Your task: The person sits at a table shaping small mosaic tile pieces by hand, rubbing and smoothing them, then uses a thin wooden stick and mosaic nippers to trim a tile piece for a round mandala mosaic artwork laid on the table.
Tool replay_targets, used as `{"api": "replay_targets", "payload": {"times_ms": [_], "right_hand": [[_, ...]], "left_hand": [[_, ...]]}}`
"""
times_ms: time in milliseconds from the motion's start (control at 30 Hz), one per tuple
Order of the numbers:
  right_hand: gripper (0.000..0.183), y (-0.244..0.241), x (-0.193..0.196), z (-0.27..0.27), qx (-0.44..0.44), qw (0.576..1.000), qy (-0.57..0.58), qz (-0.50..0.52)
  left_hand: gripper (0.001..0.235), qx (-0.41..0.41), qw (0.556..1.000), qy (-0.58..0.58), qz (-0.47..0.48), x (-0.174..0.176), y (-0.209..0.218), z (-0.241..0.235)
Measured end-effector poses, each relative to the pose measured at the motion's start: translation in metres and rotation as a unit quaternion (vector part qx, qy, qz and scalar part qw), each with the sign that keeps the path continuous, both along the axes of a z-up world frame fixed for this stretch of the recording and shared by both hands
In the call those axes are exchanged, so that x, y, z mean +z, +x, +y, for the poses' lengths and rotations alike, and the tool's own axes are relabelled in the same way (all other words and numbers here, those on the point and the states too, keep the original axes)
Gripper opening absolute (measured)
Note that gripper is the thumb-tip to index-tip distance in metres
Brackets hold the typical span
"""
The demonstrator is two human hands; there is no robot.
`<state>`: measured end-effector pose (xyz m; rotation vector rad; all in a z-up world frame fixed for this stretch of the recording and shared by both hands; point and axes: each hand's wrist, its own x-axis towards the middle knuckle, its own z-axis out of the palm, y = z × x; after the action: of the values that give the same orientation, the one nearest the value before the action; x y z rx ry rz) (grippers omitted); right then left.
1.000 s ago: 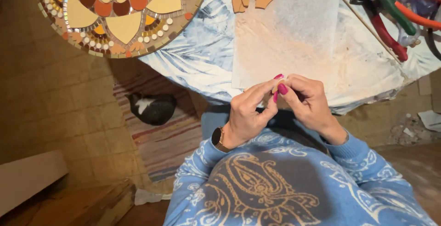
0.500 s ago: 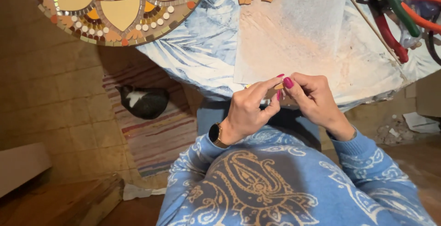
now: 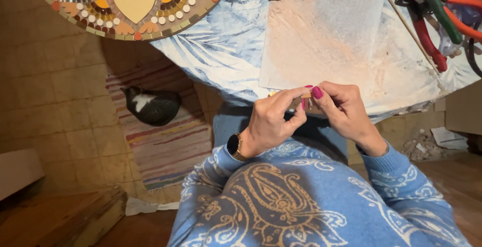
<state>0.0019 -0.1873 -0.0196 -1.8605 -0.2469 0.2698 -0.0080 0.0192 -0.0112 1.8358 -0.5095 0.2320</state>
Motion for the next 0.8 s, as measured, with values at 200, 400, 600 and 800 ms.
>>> {"api": "replay_targets", "payload": {"times_ms": [200,400,600,800], "right_hand": [[0.020,0.012,0.005,-0.014,0.028,0.993,-0.099,-0.061],[0.019,0.017,0.005,-0.020,0.105,0.988,-0.108,-0.026],[0.019,0.025,0.026,-0.012,0.190,0.973,-0.073,-0.103],[0.009,0.026,0.028,-0.014,0.140,0.917,-0.281,-0.246]], "left_hand": [[0.037,-0.017,0.999,0.046,-0.023,0.005,0.004,0.004],[0.037,-0.027,0.998,0.046,-0.032,0.002,0.007,0.002],[0.037,-0.037,0.998,0.042,-0.019,-0.002,0.007,0.003],[0.037,0.024,0.992,0.101,-0.072,-0.009,-0.001,0.007]]}}
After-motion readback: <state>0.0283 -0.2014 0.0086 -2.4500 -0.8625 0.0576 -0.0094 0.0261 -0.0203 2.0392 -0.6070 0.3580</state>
